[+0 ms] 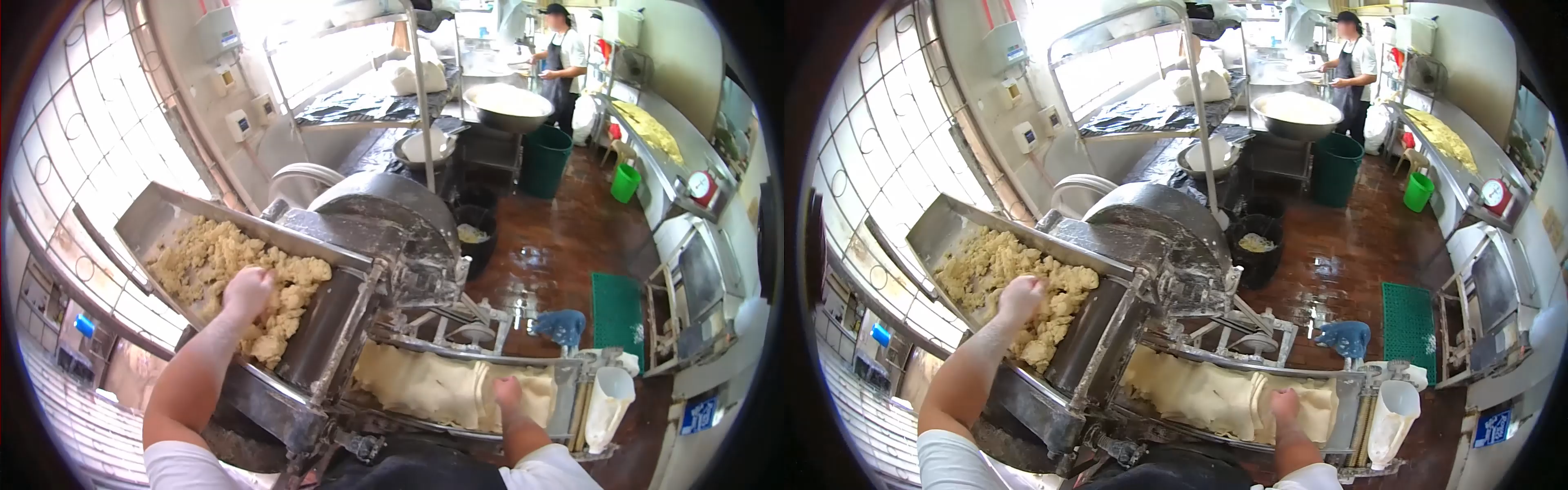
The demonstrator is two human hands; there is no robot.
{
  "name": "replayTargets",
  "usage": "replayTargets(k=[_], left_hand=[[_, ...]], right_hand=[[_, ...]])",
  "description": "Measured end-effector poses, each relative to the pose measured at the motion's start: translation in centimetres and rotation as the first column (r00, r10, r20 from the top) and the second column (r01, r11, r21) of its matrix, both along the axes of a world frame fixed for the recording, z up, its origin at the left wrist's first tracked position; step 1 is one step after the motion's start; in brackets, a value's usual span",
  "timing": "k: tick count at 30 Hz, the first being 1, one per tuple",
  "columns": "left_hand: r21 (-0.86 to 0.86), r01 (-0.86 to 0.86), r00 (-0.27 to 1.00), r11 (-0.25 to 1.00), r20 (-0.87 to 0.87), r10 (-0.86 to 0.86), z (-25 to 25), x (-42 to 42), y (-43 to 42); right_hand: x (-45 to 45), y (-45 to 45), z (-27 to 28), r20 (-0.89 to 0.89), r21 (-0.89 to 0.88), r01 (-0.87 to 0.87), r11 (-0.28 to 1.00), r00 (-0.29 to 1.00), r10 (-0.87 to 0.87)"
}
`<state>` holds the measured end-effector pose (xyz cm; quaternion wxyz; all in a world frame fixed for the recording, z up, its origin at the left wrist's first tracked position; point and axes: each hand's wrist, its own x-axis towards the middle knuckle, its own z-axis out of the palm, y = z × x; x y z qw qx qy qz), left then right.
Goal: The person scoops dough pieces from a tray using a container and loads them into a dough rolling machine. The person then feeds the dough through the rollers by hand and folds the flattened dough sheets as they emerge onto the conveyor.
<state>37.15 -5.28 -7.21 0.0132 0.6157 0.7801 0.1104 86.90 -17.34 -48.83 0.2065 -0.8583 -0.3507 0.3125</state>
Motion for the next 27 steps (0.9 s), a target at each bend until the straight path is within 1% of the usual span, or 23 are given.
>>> replayTargets(k=[1, 2, 3, 5, 7, 8, 9, 11, 13, 14, 15, 17, 18, 19, 21, 22, 23, 24, 25, 26, 27], left_hand=[[0.005, -0.012, 1.0, 1.0, -0.007, 0.012, 0.0, 1.1, -0.3], [-0.024, -0.005, 1.0, 1.0, 0.008, 0.005, -0.3, 2.5, -0.5], [-0.054, 0.008, 1.0, 0.999, 0.024, -0.007, -0.5, 3.2, -0.6], [-0.052, 0.028, 1.0, 0.998, 0.015, -0.027, -1.4, 3.4, -0.1], [-0.043, 0.057, 0.998, 0.997, 0.008, -0.056, -1.9, 3.7, 0.3], [-0.096, 0.04, 0.999, 0.995, -0.025, -0.043, -1.7, 4.0, 0.4], [-0.149, 0.022, 0.998, 0.989, -0.063, -0.032, -1.4, 4.3, 0.3], [-0.132, 0.036, 0.997, 0.991, -0.058, -0.044, -1.7, 4.5, 0.1], [-0.147, 0.077, 0.996, 0.986, 0.049, -0.07, -3.0, 3.6, 0.7], [-0.049, 0.185, 0.981, 0.981, 0.058, -0.182, -3.4, 3.5, 0.3], [-0.064, 0.167, 0.985, 0.984, 0.06, -0.164, -2.7, 4.4, -0.4], [-0.13, 0.145, 0.972, 0.981, 0.204, -0.117, -1.0, 6.0, -0.9], [-0.133, 0.135, 0.953, 0.982, 0.29, -0.092, -0.7, 6.2, -1.2], [-0.125, 0.124, 0.926, 0.984, 0.372, -0.069, -0.3, 6.1, -1.3], [0.115, 0.164, 0.954, 0.98, 0.236, -0.187, 1.2, 5.8, -1.1], [0.083, 0.139, 0.944, 0.987, 0.289, -0.157, 2.7, 6.0, -2.2], [0.069, 0.125, 0.949, 0.99, 0.283, -0.139, 4.3, 6.0, -3.8], [-0.217, 0.211, 0.973, 0.953, 0.143, -0.183, 5.6, 5.8, -5.1], [-0.49, 0.244, 0.963, 0.836, 0.021, -0.269, 6.3, 5.4, -5.6], [-0.447, 0.235, 0.965, 0.863, 0.002, -0.261, 3.5, 3.5, -6.4], [-0.446, 0.233, 0.966, 0.864, 0.0, -0.26, 2.6, 2.9, -6.3]], right_hand=[[0.2, 0.1, 0.0, -0.053, -0.033, 0.016, 0.999, 0.998, -0.018], [0.4, 0.3, 0.5, -0.101, -0.065, 0.04, 0.997, 0.994, -0.046], [0.4, 0.3, 0.9, -0.103, -0.059, 0.041, 0.997, 0.994, -0.047], [0.2, -0.1, 1.8, -0.092, -0.031, 0.045, 0.998, 0.995, -0.048], [0.4, -0.3, 0.5, -0.059, 0.006, 0.035, 0.999, 0.998, -0.035], [0.4, -0.2, 0.4, -0.026, 0.034, 0.017, 0.999, 1.0, -0.016], [0.5, -0.1, 0.4, -0.031, 0.042, 0.029, 0.999, 0.999, -0.027], [0.4, -0.2, 0.5, -0.072, 0.028, 0.033, 0.999, 0.997, -0.031], [0.5, -0.1, 0.7, -0.055, 0.049, 0.026, 0.998, 0.998, -0.023], [0.5, -0.4, 0.5, -0.035, 0.056, 0.003, 0.998, 0.999, -0.002], [0.7, -0.5, -0.3, -0.037, 0.04, -0.015, 0.999, 0.999, 0.016], [0.9, 0.1, -1.7, 0.021, 0.026, -0.001, 1.0, 1.0, 0.0], [0.6, 0.1, -1.1, 0.039, 0.038, 0.002, 0.999, 0.999, -0.004], [0.4, -0.1, -0.8, 0.037, 0.026, -0.038, 0.999, 0.999, 0.037], [0.7, 0.5, -1.2, -0.106, 0.012, 0.06, 0.998, 0.993, -0.059], [0.9, 0.9, -1.9, -0.113, 0.004, 0.034, 0.999, 0.993, -0.034], [1.6, 0.7, -4.1, -0.08, 0.054, 0.021, 0.998, 0.997, -0.017], [1.6, 0.3, -4.7, -0.045, 0.105, 0.013, 0.994, 0.999, -0.008], [1.6, 0.0, -5.2, -0.05, 0.098, 0.013, 0.995, 0.999, -0.008], [1.3, -0.2, -4.2, -0.072, 0.1, 0.026, 0.995, 0.997, -0.018], [1.4, -0.2, -3.5, -0.091, 0.104, 0.034, 0.994, 0.996, -0.024]])
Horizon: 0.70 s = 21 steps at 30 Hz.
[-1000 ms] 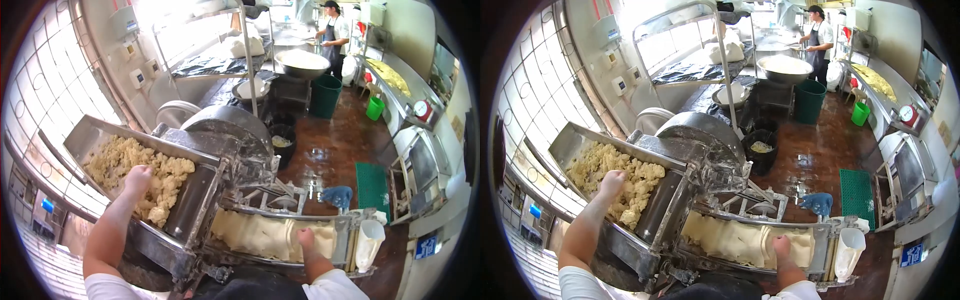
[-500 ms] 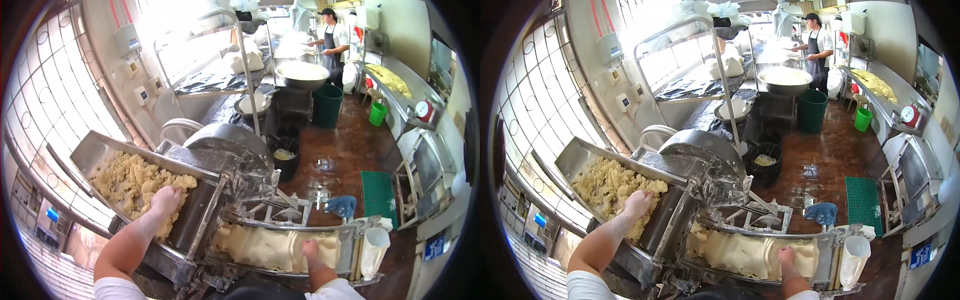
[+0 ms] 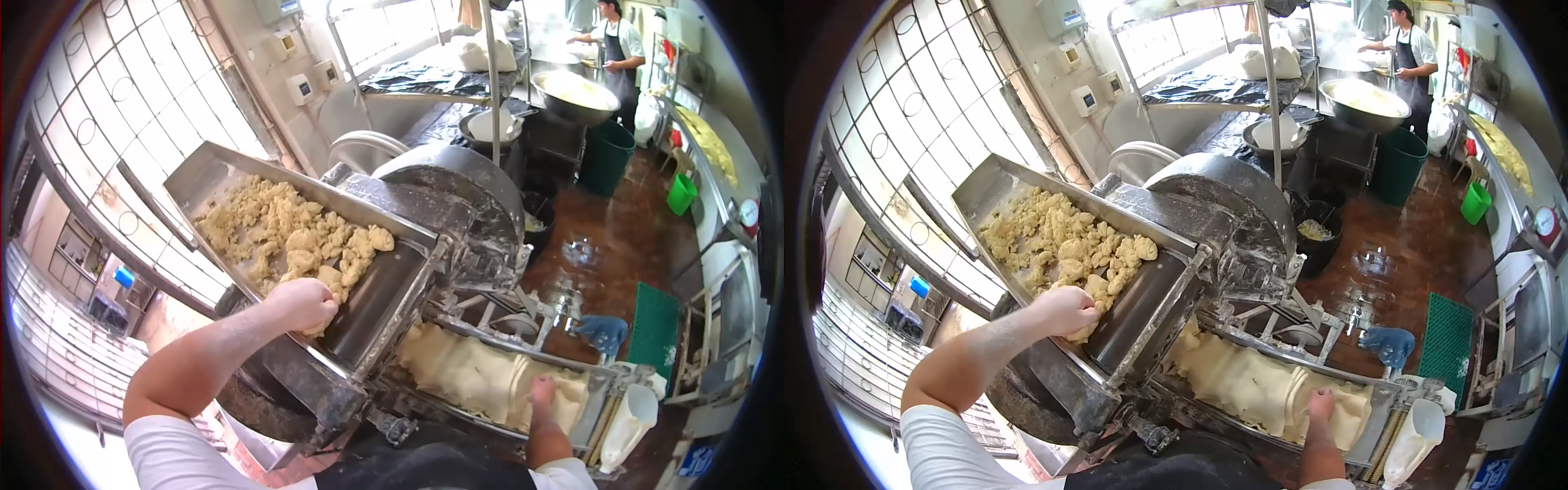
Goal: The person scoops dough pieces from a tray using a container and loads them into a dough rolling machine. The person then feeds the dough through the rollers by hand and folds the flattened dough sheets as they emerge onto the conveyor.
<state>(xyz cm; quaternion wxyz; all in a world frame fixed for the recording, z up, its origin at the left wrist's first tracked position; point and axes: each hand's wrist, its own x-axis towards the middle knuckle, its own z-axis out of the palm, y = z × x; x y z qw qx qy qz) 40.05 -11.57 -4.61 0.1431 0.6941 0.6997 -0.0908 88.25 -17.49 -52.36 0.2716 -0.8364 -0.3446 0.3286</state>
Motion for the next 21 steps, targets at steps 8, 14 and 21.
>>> replayTargets(k=[8, 14, 21], left_hand=[[0.077, -0.204, 0.955, 0.976, 0.234, 0.181, -4.0, 1.6, 3.3], [0.496, -0.057, 0.981, 0.866, 0.191, -0.044, -4.1, 2.3, 2.8], [0.807, -0.157, 0.965, 0.569, 0.003, 0.261, -5.5, -10.8, 12.0]], right_hand=[[-0.8, 0.0, 2.2, 0.146, -0.028, 0.033, 0.999, 0.989, -0.029], [-0.9, 0.0, 2.3, 0.056, -0.014, 0.079, 0.997, 0.995, -0.078], [0.2, -1.4, -1.7, -0.066, 0.118, -0.004, 0.993, 0.998, 0.012]])
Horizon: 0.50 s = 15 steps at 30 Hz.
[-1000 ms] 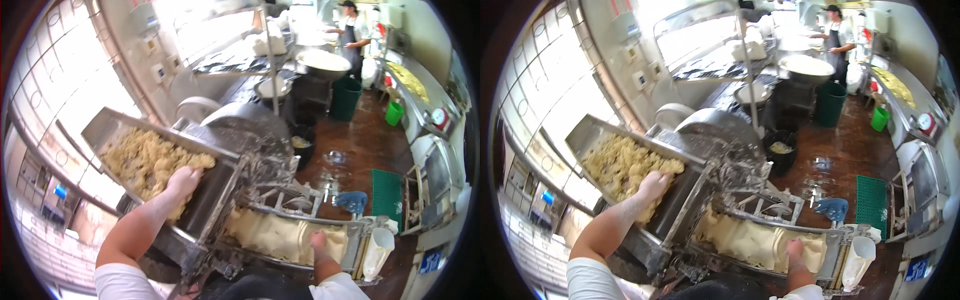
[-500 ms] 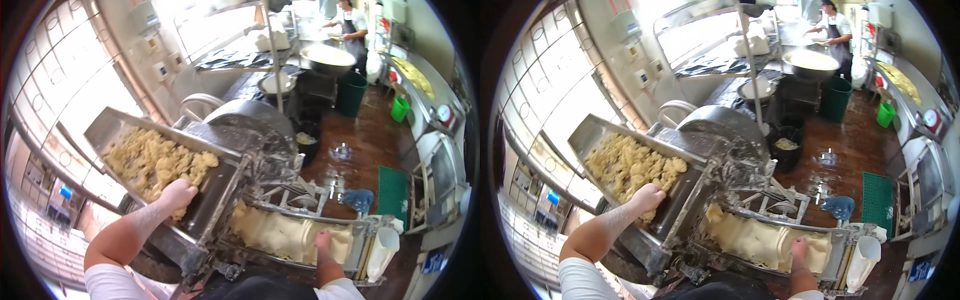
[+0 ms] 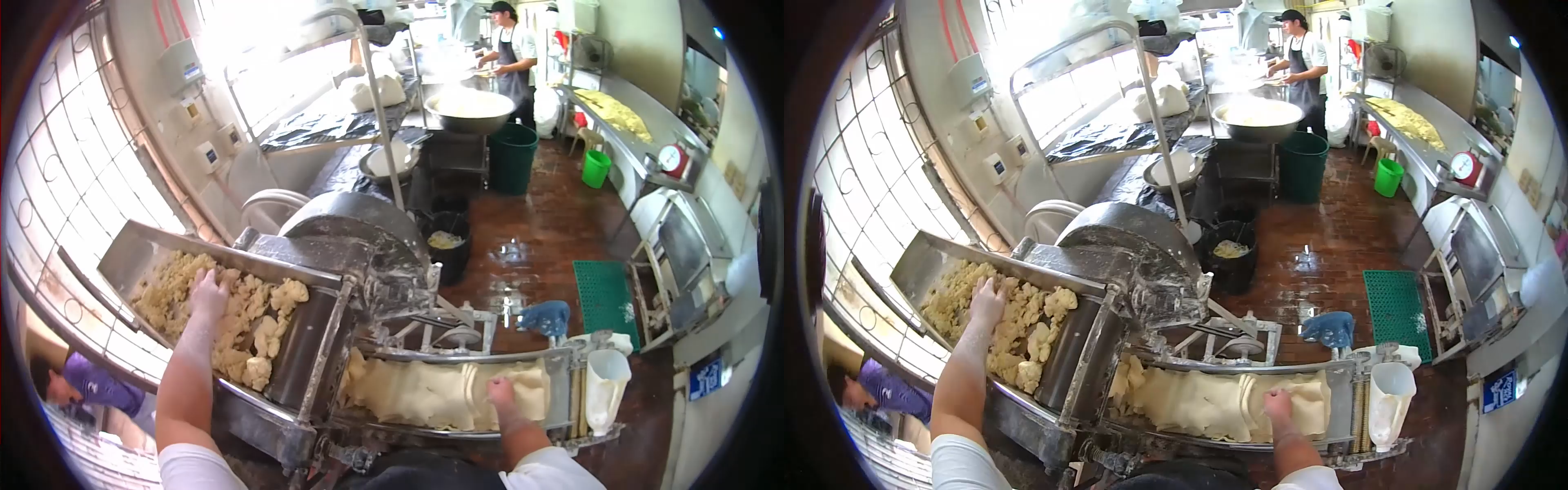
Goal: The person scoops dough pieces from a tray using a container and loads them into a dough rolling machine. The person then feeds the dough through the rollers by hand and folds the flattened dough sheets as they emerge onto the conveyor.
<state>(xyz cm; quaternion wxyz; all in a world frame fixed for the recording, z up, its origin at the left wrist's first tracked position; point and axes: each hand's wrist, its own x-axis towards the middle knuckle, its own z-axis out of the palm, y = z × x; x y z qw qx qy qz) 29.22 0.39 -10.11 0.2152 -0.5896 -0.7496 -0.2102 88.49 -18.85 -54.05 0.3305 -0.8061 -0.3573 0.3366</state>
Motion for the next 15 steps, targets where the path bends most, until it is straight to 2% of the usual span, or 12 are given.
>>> replayTargets(k=[1, 3, 5, 8, 10, 11, 12, 13, 14, 15], left_hand=[[0.002, 0.014, 1.0, 1.0, 0.007, -0.014, 0.7, 0.7, 0.6], [-0.259, -0.049, 0.989, 0.965, 0.119, 0.082, 2.7, 2.2, -0.2], [-0.246, -0.058, 0.99, 0.968, 0.111, 0.087, 2.7, 2.4, -0.7], [-0.26, -0.087, 0.994, 0.962, 0.037, 0.1, 2.8, 2.6, -1.8], [-0.4, -0.023, 0.993, 0.916, 0.094, 0.066, 3.8, 6.1, -3.5], [-0.539, 0.055, 0.977, 0.84, 0.204, 0.067, 3.7, 6.6, -3.8], [-0.551, -0.024, 0.987, 0.834, 0.122, 0.109, 2.4, 7.4, -3.9], [-0.599, -0.031, 0.989, 0.8, 0.095, 0.11, 3.4, 9.8, -4.5], [-0.453, 0.023, 0.994, 0.891, 0.102, 0.026, 2.1, 9.7, -4.4], [-0.369, 0.029, 0.988, 0.929, 0.15, 0.029, 2.3, 10.3, -4.5]], right_hand=[[0.1, -0.1, 0.0, -0.027, 0.041, -0.043, 0.998, 0.999, 0.044], [-0.4, -0.6, 0.8, 0.054, 0.047, -0.036, 0.998, 0.998, 0.034], [-0.5, -0.1, 2.1, 0.126, 0.077, -0.039, 0.996, 0.992, 0.03], [-0.9, -0.5, 3.0, 0.069, 0.017, -0.07, 0.997, 0.995, 0.069], [-0.8, -0.2, 1.3, 0.133, 0.083, 0.01, 0.996, 0.991, -0.021], [-0.4, -0.1, 0.8, 0.124, 0.078, -0.027, 0.997, 0.992, 0.018], [0.0, -0.1, 0.5, 0.077, 0.011, -0.039, 0.999, 0.996, 0.038], [-0.1, 0.4, 0.6, 0.035, -0.051, -0.053, 0.997, 0.998, 0.054], [-0.8, 0.1, 1.3, 0.031, -0.06, -0.093, 0.994, 0.995, 0.095], [-1.2, -0.1, 2.5, 0.072, -0.015, 0.001, 1.0, 0.997, 0.0]])
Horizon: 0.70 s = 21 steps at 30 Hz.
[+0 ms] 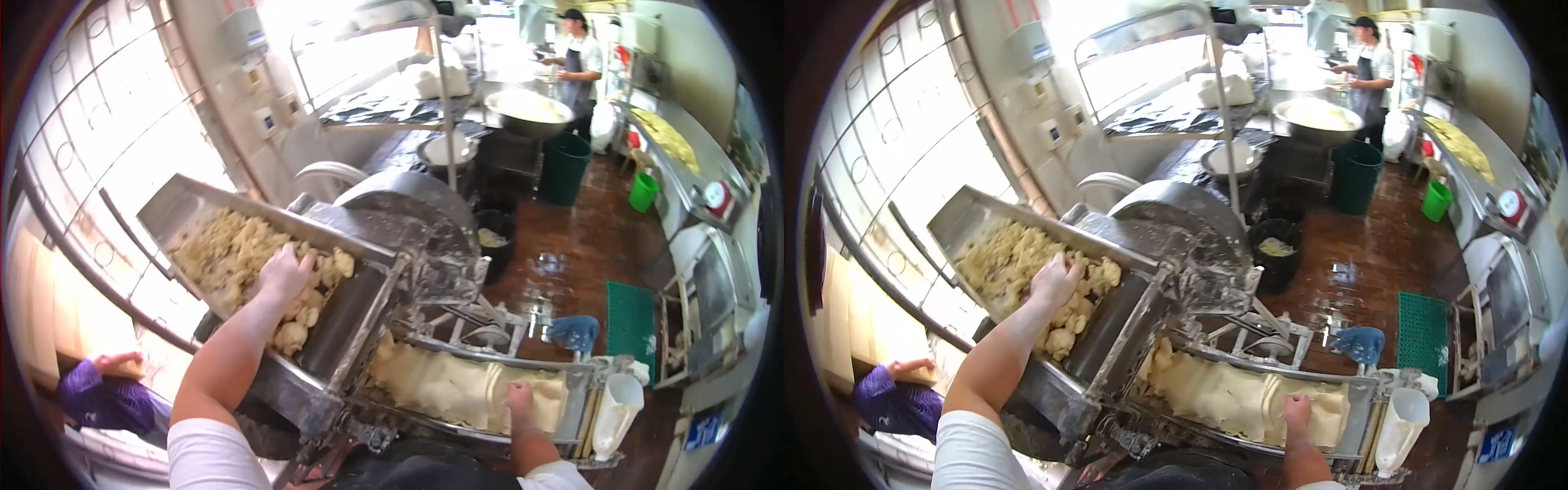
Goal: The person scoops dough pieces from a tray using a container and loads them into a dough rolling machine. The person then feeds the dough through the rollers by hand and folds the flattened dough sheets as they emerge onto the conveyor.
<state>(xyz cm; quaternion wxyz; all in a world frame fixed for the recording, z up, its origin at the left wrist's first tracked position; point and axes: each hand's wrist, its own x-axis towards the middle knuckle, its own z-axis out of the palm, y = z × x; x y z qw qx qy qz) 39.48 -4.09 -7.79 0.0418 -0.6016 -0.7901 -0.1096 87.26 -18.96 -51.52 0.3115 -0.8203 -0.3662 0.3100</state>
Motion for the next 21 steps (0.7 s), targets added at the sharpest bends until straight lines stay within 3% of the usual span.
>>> replayTargets(k=[1, 2, 4, 5, 8, 10, 12, 13, 14, 16, 17, 19, 21], left_hand=[[0.135, 0.004, 0.995, 0.991, 0.1, -0.018, -0.2, -0.2, 0.3], [0.125, -0.016, 0.995, 0.992, 0.099, 0.003, 0.1, -0.1, 0.3], [0.163, -0.052, 0.98, 0.985, 0.198, 0.019, 0.6, -0.1, 0.1], [0.08, -0.056, 0.971, 0.995, 0.237, 0.035, -0.8, -1.3, 1.1], [-0.036, 0.058, 0.991, 0.998, 0.126, -0.053, -1.2, -0.2, 0.7], [-0.06, 0.064, 0.99, 0.996, 0.127, -0.056, -1.6, 0.2, 0.4], [-0.111, 0.092, 0.988, 0.99, 0.132, -0.077, -1.7, 1.0, 0.4], [-0.119, 0.104, 0.994, 0.987, 0.053, -0.098, -1.7, 1.4, 0.2], [-0.128, 0.107, 0.994, 0.986, 0.05, -0.101, -1.4, 1.9, -0.2], [-0.151, 0.111, 0.99, 0.982, 0.106, -0.095, -0.9, 2.7, -0.5], [-0.158, 0.117, 0.989, 0.98, 0.106, -0.101, -0.8, 3.0, -0.7], [-0.174, 0.175, 0.939, 0.969, 0.324, -0.111, -0.6, 3.0, -1.1], [-0.205, 0.201, 0.927, 0.958, 0.357, -0.117, -0.6, 3.0, -1.2]], right_hand=[[-0.2, 0.1, 1.0, 0.036, 0.052, 0.098, 0.994, 0.994, -0.1], [-0.6, 0.1, 1.7, 0.037, 0.042, 0.078, 0.996, 0.996, -0.08], [-1.6, -0.6, 2.7, 0.371, 0.301, 0.023, 0.953, 0.918, -0.139], [-1.9, -0.6, 3.6, 0.367, 0.303, 0.017, 0.953, 0.921, -0.133], [-3.2, -0.1, 5.6, 0.227, 0.384, -0.069, 0.921, 0.974, -0.022], [-4.1, 1.5, 6.9, -0.136, 0.383, -0.025, 0.923, 0.987, 0.083], [-6.3, 3.1, 8.1, -0.157, 0.433, -0.071, 0.899, 0.976, 0.153], [-7.6, 3.9, 8.6, -0.173, 0.479, -0.114, 0.87, 0.96, 0.22], [-8.8, 4.9, 8.9, -0.145, 0.4, -0.231, 0.887, 0.94, 0.31], [-13.2, 6.5, 9.8, -0.539, 0.353, -0.171, 0.92, 0.767, 0.349], [-15.1, 7.2, 10.3, -0.651, 0.295, -0.25, 0.922, 0.654, 0.385], [-19.6, 8.6, 16.7, -0.845, 0.121, -0.351, 0.929, 0.454, 0.282], [-24.0, 10.8, 16.2, -0.998, 0.044, -0.393, 0.918, 0.024, 0.058]])
